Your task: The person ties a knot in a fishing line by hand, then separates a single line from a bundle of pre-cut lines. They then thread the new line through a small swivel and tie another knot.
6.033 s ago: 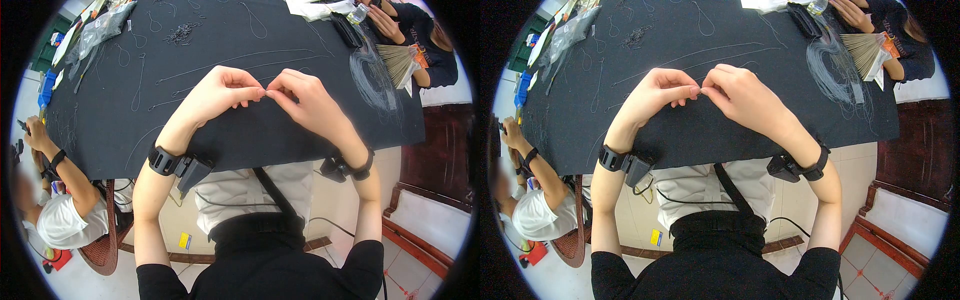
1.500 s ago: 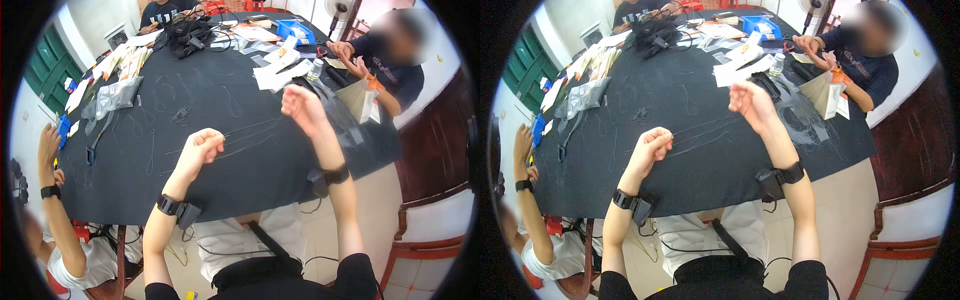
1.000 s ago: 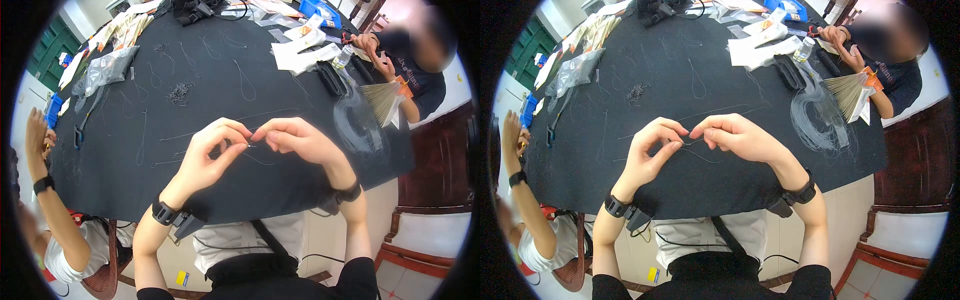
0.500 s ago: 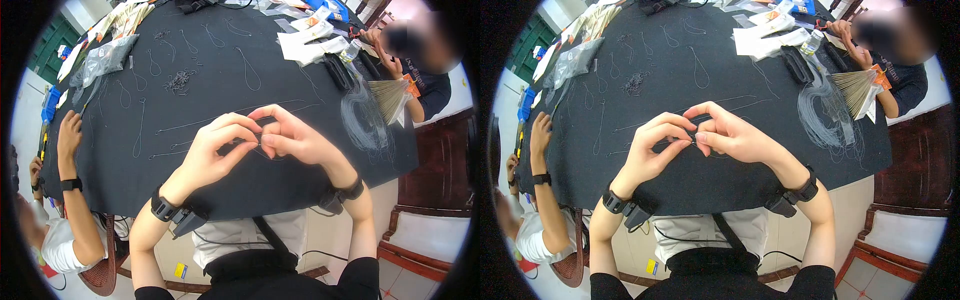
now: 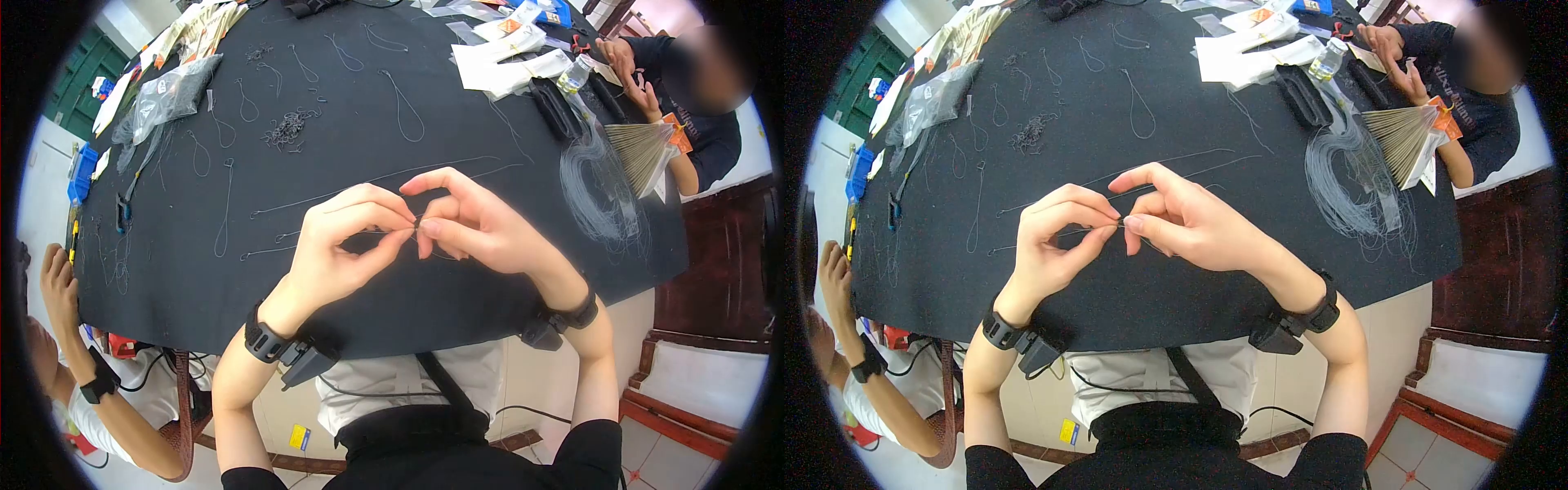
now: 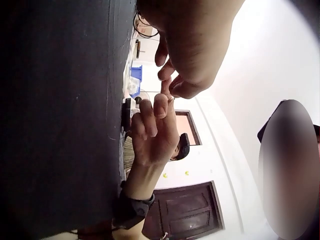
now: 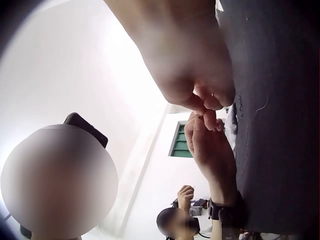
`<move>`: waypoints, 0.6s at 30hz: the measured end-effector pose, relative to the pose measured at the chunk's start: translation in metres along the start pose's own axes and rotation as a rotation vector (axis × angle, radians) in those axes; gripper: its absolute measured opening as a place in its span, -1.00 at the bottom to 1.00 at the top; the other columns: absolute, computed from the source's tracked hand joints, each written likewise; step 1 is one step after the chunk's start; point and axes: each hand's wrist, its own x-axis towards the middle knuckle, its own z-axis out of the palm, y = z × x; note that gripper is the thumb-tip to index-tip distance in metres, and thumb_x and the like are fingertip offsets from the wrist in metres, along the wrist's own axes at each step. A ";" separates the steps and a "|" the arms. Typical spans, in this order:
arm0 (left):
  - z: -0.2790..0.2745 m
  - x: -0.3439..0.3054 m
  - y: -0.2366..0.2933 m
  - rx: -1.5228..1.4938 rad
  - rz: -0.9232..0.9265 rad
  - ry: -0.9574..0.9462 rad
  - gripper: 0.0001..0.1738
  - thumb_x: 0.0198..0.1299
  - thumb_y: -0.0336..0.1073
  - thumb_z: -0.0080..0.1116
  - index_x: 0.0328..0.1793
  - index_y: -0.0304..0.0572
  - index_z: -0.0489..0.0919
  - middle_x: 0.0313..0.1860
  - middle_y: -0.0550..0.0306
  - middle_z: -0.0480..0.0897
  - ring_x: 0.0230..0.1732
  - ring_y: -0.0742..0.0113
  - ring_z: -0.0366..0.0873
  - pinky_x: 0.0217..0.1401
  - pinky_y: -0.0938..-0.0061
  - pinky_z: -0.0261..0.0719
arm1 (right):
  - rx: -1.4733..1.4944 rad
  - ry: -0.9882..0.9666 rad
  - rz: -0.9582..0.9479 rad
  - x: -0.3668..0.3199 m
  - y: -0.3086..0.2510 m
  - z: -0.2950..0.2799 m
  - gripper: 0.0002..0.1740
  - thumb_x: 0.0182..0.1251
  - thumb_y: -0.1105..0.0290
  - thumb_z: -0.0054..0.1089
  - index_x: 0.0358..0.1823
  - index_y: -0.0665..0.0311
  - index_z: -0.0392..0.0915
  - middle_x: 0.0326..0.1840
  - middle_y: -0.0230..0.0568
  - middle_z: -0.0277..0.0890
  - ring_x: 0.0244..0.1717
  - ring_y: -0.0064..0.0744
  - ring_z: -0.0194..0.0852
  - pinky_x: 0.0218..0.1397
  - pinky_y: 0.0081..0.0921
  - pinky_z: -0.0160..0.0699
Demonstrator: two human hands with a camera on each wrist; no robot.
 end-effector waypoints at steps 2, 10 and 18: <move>-0.002 0.002 0.000 0.084 0.061 -0.008 -0.85 -0.13 -0.57 0.22 -0.37 -0.23 0.57 -0.25 0.14 0.60 -0.25 0.33 0.56 -0.24 0.54 0.50 | 0.001 0.028 0.000 0.000 -0.001 0.001 -0.59 0.34 0.38 -0.07 0.16 0.34 0.15 -0.46 -0.36 0.48 -0.56 -0.74 0.22 -0.52 -0.77 0.18; 0.000 0.003 0.000 0.148 0.136 -0.015 -0.84 -0.16 -0.55 0.25 -0.39 -0.21 0.57 -0.25 0.15 0.61 -0.24 0.29 0.55 -0.21 0.49 0.49 | -0.002 -0.013 -0.013 -0.001 -0.004 0.000 -0.58 0.34 0.37 -0.06 0.16 0.36 0.15 -0.50 -0.38 0.45 -0.44 -0.73 0.31 -0.42 -0.74 0.22; 0.000 0.002 0.000 0.142 0.155 -0.017 -0.82 -0.19 -0.57 0.25 -0.41 -0.18 0.57 -0.33 0.20 0.60 -0.32 0.30 0.53 -0.28 0.51 0.47 | -0.010 0.009 0.046 -0.003 -0.007 0.001 -0.68 0.33 0.35 -0.02 0.03 0.37 0.31 -0.50 -0.39 0.47 -0.49 -0.73 0.32 -0.46 -0.75 0.24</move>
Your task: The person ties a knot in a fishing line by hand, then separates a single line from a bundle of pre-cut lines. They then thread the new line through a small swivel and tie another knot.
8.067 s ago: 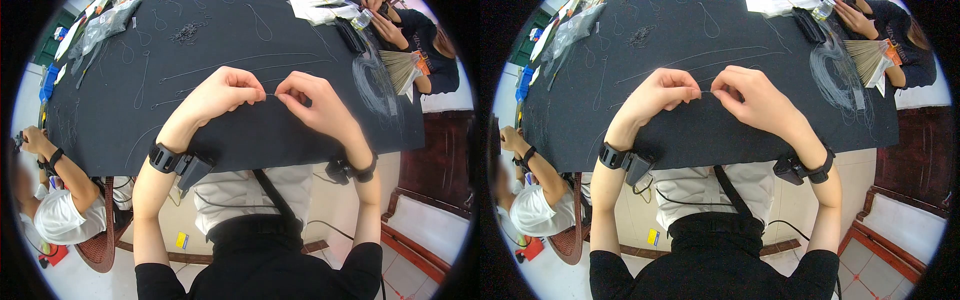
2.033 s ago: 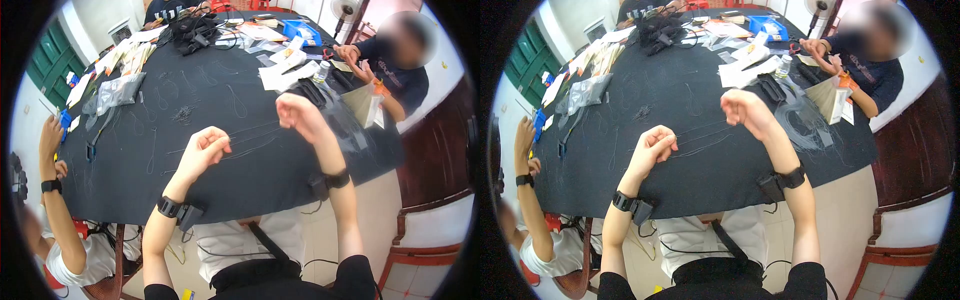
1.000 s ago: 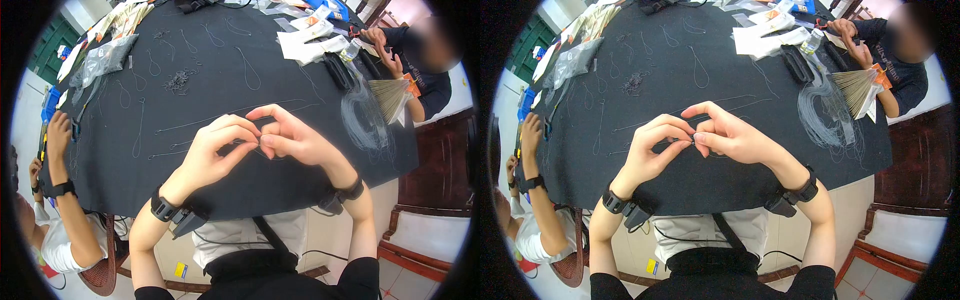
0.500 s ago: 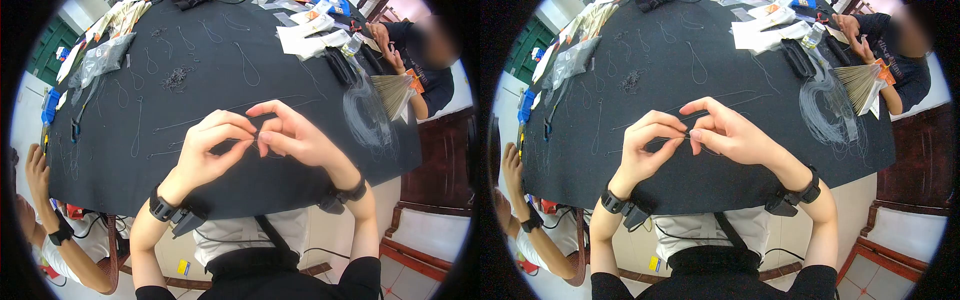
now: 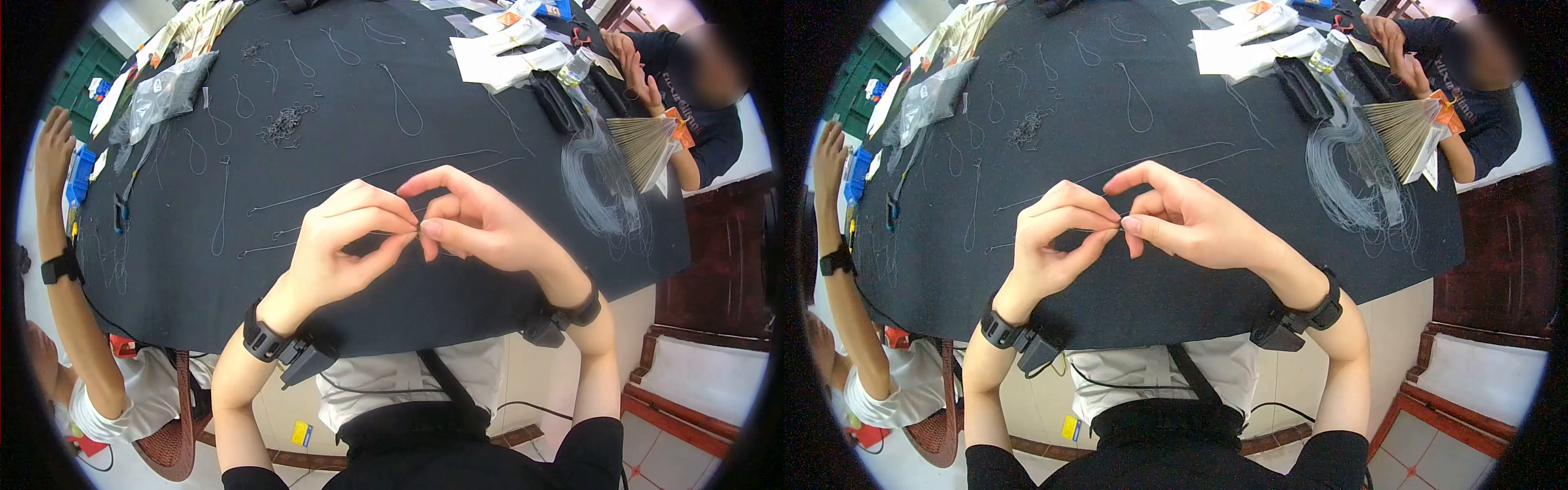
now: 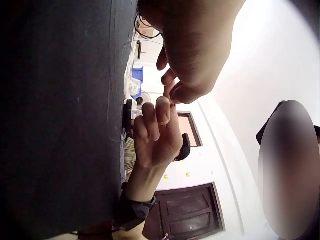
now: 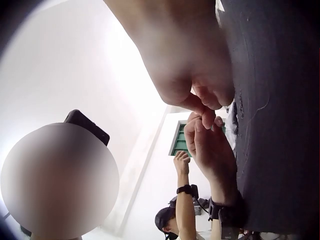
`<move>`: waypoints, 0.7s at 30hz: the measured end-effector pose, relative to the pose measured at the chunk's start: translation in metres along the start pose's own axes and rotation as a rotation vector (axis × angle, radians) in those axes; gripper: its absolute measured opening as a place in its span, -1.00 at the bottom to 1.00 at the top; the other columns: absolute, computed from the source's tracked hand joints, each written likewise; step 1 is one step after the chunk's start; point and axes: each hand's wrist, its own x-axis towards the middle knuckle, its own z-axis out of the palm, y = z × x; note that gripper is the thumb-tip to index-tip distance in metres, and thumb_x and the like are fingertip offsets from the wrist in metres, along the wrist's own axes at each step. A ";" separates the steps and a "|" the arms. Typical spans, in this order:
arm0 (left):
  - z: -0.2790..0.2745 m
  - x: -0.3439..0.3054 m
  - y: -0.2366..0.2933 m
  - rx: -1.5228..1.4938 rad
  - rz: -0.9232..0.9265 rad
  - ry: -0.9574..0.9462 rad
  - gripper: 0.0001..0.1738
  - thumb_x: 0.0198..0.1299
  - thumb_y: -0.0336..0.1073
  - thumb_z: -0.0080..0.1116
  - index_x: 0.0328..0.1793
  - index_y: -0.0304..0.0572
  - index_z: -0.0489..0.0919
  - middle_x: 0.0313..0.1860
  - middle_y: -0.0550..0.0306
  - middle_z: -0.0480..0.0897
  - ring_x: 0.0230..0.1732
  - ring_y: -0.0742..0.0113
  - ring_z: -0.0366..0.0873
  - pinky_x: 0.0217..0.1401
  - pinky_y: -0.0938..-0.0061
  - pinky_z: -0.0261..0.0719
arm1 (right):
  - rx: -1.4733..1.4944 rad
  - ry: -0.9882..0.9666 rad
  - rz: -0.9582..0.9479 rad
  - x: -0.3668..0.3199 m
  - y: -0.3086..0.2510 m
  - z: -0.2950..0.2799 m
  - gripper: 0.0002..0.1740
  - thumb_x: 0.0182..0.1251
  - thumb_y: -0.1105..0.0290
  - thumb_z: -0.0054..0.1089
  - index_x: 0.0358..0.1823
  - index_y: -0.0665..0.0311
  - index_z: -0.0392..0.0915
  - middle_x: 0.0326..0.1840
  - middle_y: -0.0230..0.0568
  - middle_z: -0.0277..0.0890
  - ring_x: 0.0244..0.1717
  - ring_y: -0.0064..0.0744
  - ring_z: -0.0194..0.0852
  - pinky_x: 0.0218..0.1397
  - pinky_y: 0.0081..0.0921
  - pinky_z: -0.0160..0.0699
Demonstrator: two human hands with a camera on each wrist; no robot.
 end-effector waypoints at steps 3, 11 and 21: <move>0.000 -0.001 0.001 -0.016 -0.027 0.040 -0.81 -0.20 -0.58 0.26 -0.41 -0.18 0.57 -0.32 0.18 0.61 -0.32 0.31 0.54 -0.28 0.51 0.47 | 0.009 0.029 0.087 -0.002 -0.004 -0.001 -0.77 0.31 0.33 0.03 -0.16 0.37 0.45 -0.52 -0.40 0.47 -0.54 -0.74 0.31 -0.49 -0.74 0.25; -0.001 0.003 0.003 0.015 0.048 0.070 -0.81 -0.20 -0.59 0.26 -0.42 -0.19 0.56 -0.25 0.15 0.61 -0.24 0.27 0.54 -0.21 0.49 0.48 | 0.028 0.090 -0.004 -0.004 0.004 -0.003 -0.84 0.28 0.38 0.08 -0.32 0.36 0.48 -0.54 -0.49 0.41 -0.53 -0.80 0.26 -0.50 -0.78 0.20; -0.001 0.001 0.001 -0.010 0.046 0.049 -0.80 -0.21 -0.60 0.26 -0.42 -0.20 0.56 -0.28 0.17 0.61 -0.24 0.29 0.55 -0.23 0.50 0.50 | 0.049 0.035 -0.075 -0.002 0.011 -0.003 -0.86 0.27 0.40 0.07 -0.33 0.35 0.46 -0.57 -0.55 0.35 -0.56 -0.84 0.15 -0.53 -0.79 0.11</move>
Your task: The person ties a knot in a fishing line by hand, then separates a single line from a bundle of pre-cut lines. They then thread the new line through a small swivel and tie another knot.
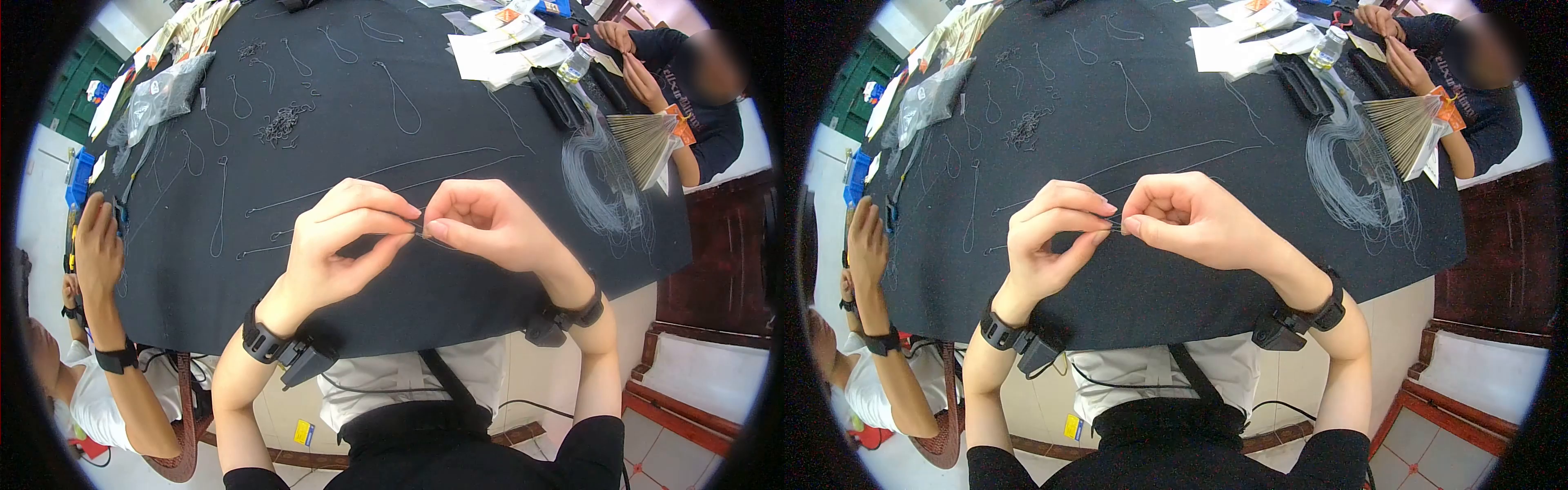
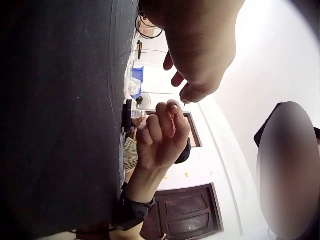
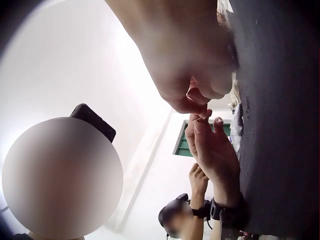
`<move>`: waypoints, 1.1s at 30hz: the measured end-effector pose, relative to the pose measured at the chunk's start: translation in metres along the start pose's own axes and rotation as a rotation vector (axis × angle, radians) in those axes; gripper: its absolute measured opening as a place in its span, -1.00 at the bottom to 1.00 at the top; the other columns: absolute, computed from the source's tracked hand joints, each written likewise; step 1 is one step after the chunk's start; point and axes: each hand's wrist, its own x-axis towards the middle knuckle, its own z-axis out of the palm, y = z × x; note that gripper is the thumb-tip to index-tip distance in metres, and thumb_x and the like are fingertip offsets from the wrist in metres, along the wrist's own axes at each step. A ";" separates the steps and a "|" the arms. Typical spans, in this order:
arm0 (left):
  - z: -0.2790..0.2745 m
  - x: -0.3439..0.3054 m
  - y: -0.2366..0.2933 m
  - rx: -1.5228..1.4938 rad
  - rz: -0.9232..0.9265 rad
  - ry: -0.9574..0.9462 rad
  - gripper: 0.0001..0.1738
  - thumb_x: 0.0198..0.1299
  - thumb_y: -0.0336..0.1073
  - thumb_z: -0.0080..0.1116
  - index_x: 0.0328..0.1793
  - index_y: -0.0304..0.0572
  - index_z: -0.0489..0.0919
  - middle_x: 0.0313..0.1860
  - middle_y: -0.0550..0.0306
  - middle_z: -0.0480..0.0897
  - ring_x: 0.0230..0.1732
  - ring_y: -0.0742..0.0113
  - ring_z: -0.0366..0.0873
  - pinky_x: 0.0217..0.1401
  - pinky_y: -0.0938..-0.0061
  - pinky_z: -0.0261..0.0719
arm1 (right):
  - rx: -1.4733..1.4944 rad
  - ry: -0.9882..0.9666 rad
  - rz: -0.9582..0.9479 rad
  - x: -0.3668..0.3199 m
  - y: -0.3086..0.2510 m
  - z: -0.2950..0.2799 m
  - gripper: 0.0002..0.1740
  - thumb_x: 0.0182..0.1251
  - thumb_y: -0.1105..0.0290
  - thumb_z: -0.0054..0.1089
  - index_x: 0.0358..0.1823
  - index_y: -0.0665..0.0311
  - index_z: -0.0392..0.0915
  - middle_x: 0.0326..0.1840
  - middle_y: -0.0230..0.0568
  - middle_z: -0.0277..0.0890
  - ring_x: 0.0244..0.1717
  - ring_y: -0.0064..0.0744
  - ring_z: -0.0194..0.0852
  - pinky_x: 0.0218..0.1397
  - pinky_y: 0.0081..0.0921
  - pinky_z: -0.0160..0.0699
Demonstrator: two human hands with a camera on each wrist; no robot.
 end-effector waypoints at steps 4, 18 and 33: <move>0.000 -0.001 0.000 -0.018 -0.001 -0.001 -0.80 -0.20 -0.60 0.26 -0.41 -0.19 0.57 -0.28 0.17 0.61 -0.25 0.29 0.55 -0.23 0.50 0.50 | -0.003 -0.010 -0.017 0.000 0.000 0.001 -0.86 0.27 0.40 0.06 -0.34 0.35 0.45 -0.58 -0.55 0.33 -0.58 -0.84 0.11 -0.55 -0.78 0.06; -0.001 -0.001 0.001 -0.027 0.003 -0.018 -0.79 -0.22 -0.61 0.26 -0.41 -0.19 0.58 -0.31 0.16 0.61 -0.27 0.29 0.55 -0.24 0.50 0.50 | -0.025 -0.031 -0.023 0.001 0.002 0.002 -0.86 0.28 0.39 0.05 -0.33 0.34 0.44 -0.63 -0.59 0.26 -0.62 -0.84 0.02 -0.57 -0.76 -0.03; 0.001 -0.002 0.000 -0.055 -0.016 -0.016 -0.81 -0.21 -0.62 0.25 -0.42 -0.22 0.57 -0.33 0.14 0.61 -0.33 0.32 0.57 -0.31 0.54 0.52 | -0.070 -0.016 -0.027 0.001 0.003 0.002 -0.86 0.27 0.39 0.06 -0.34 0.34 0.45 -0.65 -0.59 0.24 -0.63 -0.82 0.01 -0.59 -0.74 -0.05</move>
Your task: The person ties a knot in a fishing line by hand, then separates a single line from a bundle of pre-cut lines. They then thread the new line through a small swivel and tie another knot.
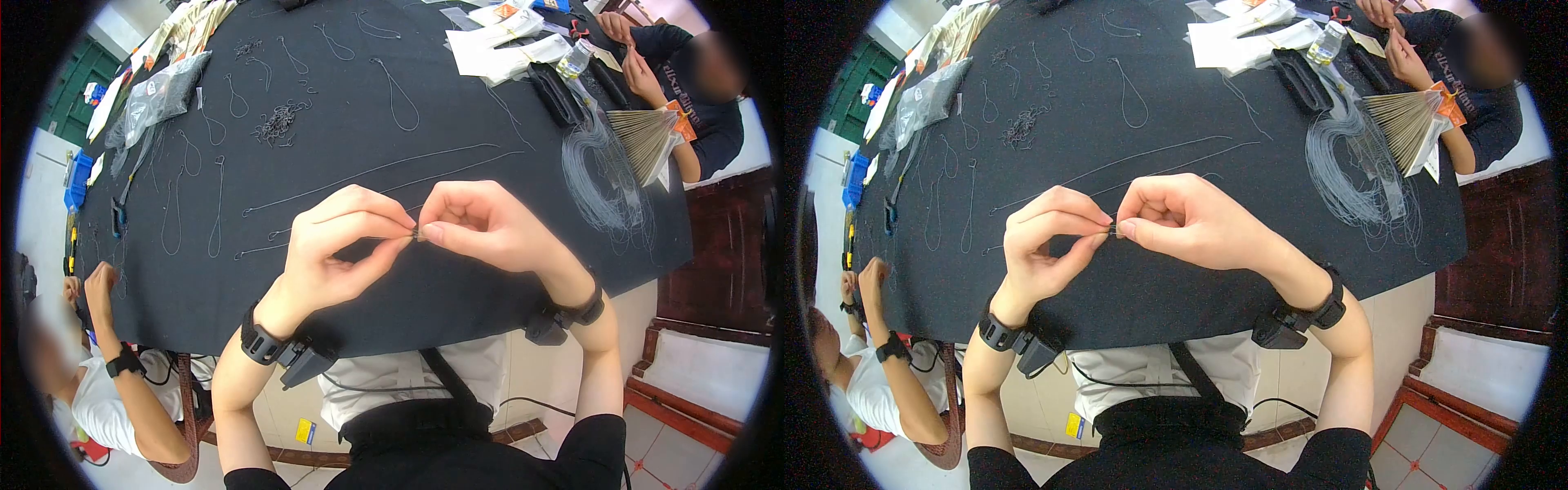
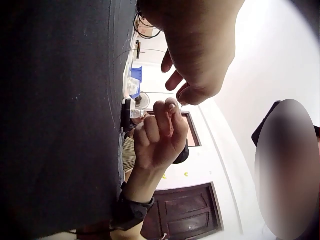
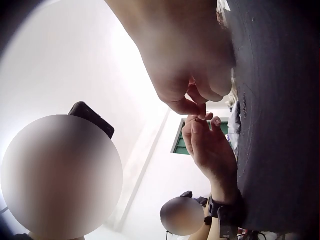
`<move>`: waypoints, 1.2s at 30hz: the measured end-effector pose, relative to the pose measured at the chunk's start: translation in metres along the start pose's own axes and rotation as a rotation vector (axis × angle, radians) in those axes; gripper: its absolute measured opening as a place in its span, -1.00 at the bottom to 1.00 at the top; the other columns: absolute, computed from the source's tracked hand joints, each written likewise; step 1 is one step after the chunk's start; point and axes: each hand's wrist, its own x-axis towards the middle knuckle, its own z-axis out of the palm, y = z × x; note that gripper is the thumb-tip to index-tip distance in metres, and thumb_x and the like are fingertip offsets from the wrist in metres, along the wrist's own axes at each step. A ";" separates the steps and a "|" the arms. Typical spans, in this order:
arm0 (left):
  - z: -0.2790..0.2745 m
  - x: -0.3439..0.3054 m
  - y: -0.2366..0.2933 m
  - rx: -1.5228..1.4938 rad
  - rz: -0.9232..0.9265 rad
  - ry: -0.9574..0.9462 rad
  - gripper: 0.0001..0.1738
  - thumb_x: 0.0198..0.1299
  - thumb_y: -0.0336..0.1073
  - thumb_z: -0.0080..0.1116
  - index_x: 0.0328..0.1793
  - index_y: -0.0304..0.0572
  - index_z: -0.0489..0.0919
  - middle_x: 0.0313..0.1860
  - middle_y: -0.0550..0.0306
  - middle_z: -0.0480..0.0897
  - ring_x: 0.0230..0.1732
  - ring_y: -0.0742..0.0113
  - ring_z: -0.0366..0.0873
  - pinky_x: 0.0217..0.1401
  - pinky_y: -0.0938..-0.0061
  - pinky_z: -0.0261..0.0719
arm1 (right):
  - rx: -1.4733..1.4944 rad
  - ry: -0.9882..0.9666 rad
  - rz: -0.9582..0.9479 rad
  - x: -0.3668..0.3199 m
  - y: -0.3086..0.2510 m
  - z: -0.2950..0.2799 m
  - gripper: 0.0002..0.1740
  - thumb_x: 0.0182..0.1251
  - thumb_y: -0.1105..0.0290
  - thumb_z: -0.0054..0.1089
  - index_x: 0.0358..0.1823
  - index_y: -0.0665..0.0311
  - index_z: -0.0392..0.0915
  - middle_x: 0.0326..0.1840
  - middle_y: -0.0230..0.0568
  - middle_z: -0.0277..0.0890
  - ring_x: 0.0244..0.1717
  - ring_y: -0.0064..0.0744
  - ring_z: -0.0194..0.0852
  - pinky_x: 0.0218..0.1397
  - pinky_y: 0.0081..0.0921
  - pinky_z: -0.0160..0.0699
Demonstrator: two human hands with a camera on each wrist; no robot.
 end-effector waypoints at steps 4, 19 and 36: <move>0.000 -0.001 -0.001 -0.021 -0.053 0.028 -0.80 -0.22 -0.63 0.22 -0.42 -0.23 0.55 -0.34 0.14 0.60 -0.36 0.33 0.57 -0.33 0.57 0.53 | -0.070 0.045 0.023 -0.001 -0.001 0.002 -0.84 0.26 0.37 0.07 -0.34 0.33 0.46 -0.69 -0.57 0.20 -0.65 -0.79 -0.01 -0.60 -0.70 -0.06; 0.005 -0.001 -0.003 0.114 -0.085 0.035 -0.81 -0.23 -0.63 0.20 -0.43 -0.25 0.51 -0.36 0.14 0.57 -0.38 0.31 0.55 -0.33 0.55 0.52 | -0.470 0.073 -0.084 -0.004 -0.017 0.009 -0.88 0.15 0.41 0.14 -0.44 0.32 0.47 -0.85 -0.43 -0.04 -0.78 -0.63 -0.15 -0.67 -0.54 -0.13; 0.005 -0.002 0.005 0.061 -0.003 -0.019 -0.78 -0.29 -0.64 0.23 -0.44 -0.24 0.56 -0.35 0.15 0.59 -0.36 0.34 0.56 -0.34 0.55 0.54 | -0.441 0.235 -0.155 0.003 -0.003 0.004 -0.85 0.18 0.38 0.13 -0.41 0.34 0.49 -0.82 -0.47 0.03 -0.75 -0.69 -0.09 -0.65 -0.60 -0.09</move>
